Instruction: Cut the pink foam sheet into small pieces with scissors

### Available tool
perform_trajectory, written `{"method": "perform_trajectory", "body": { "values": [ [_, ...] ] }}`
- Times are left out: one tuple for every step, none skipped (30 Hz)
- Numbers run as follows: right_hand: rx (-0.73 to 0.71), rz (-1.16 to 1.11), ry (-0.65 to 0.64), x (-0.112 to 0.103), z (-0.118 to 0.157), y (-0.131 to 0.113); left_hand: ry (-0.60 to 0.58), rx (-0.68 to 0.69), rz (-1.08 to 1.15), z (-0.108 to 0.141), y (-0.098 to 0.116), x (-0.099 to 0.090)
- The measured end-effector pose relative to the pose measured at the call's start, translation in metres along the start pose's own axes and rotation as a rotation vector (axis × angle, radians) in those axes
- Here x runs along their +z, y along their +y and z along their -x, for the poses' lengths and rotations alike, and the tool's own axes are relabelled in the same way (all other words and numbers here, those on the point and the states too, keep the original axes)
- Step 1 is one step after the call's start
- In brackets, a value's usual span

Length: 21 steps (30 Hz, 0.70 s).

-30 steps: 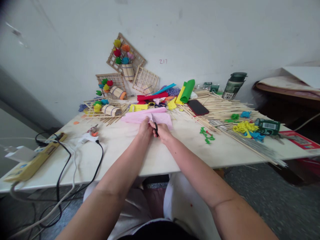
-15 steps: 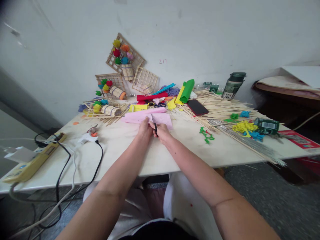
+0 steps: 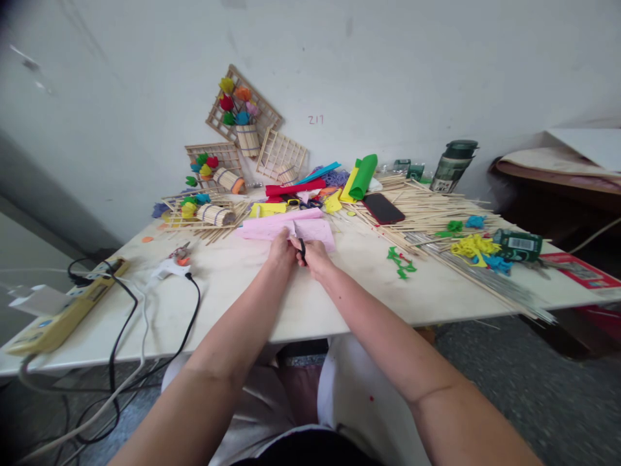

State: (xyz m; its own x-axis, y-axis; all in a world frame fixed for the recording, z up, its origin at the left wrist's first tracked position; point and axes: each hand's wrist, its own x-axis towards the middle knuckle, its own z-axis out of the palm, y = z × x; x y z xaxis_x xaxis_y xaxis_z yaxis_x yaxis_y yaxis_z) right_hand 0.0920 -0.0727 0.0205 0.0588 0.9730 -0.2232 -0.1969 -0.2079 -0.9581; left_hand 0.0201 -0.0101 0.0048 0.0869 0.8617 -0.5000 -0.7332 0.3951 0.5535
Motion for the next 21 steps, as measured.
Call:
{"method": "perform_trajectory", "body": {
  "values": [
    [0.004, -0.005, -0.002, 0.0001, 0.0003, -0.0007, 0.01, 0.001, -0.021, 0.001, 0.0003, 0.0004],
    [0.007, -0.008, -0.004, 0.0002, 0.0005, -0.0013, 0.017, 0.005, -0.034, 0.0019, 0.0005, 0.0008],
    [0.01, -0.008, -0.005, 0.0003, 0.0007, -0.0019, 0.022, 0.009, -0.043, 0.0028, 0.0006, 0.001],
    [0.013, -0.007, -0.004, 0.0004, 0.0008, -0.0024, 0.025, 0.012, -0.05, 0.0035, 0.0006, 0.0012],
    [0.015, -0.007, -0.003, 0.0006, 0.0008, -0.0028, 0.024, 0.013, -0.054, 0.0043, 0.0007, 0.0013],
    [0.016, -0.006, -0.003, 0.0007, 0.0008, -0.0032, 0.022, 0.013, -0.055, 0.005, 0.0007, 0.0013],
    [0.017, -0.004, -0.003, 0.0008, 0.0007, -0.0036, 0.019, 0.01, -0.053, 0.0058, 0.0008, 0.0014],
    [0.017, -0.002, -0.002, 0.001, 0.0007, -0.004, 0.019, 0.003, -0.051, 0.0067, 0.0008, 0.0016],
    [0.017, -0.001, -0.001, 0.0011, 0.0006, -0.0044, 0.022, -0.005, -0.05, 0.0076, 0.0009, 0.0018],
    [0.017, -0.001, 0.001, 0.0012, 0.0005, -0.0047, 0.027, -0.013, -0.053, 0.0085, 0.0009, 0.0021],
    [0.015, 0.0, 0.001, 0.0012, 0.0003, -0.005, 0.032, -0.02, -0.059, 0.0093, 0.0009, 0.0024],
    [0.014, 0.003, 0.004, 0.0011, 0.0, -0.0051, 0.035, -0.025, -0.065, 0.01, 0.001, 0.0026],
    [0.012, 0.005, 0.006, 0.001, -0.0005, -0.005, 0.035, -0.025, -0.067, 0.0105, 0.001, 0.0028],
    [0.011, 0.008, 0.007, 0.0008, -0.0012, -0.0047, 0.032, -0.024, -0.062, 0.0107, 0.0011, 0.0028],
    [0.011, 0.009, 0.008, 0.0006, -0.0021, -0.0042, 0.029, -0.021, -0.05, 0.0106, 0.0011, 0.0027],
    [0.009, 0.01, 0.01, 0.0004, -0.003, -0.0035, 0.026, -0.02, -0.031, 0.0102, 0.0012, 0.0024],
    [0.006, 0.012, 0.012, 0.0001, -0.0039, -0.0028, 0.02, -0.02, -0.011, 0.0094, 0.0011, 0.0019],
    [0.004, 0.014, 0.016, 0.0, -0.0047, -0.0021, 0.012, -0.02, 0.008, 0.0085, 0.001, 0.0015],
    [0.001, 0.015, 0.019, -0.0001, -0.0053, -0.0014, 0.0, -0.019, 0.028, 0.0075, 0.0008, 0.001],
    [-0.004, 0.013, 0.021, -0.0001, -0.0056, -0.001, -0.023, -0.013, 0.064, 0.0066, 0.0005, 0.0007],
    [-0.01, 0.009, 0.022, -0.0001, -0.0057, -0.0007, -0.047, -0.004, 0.099, 0.006, 0.0001, 0.0006]
  ]
}}
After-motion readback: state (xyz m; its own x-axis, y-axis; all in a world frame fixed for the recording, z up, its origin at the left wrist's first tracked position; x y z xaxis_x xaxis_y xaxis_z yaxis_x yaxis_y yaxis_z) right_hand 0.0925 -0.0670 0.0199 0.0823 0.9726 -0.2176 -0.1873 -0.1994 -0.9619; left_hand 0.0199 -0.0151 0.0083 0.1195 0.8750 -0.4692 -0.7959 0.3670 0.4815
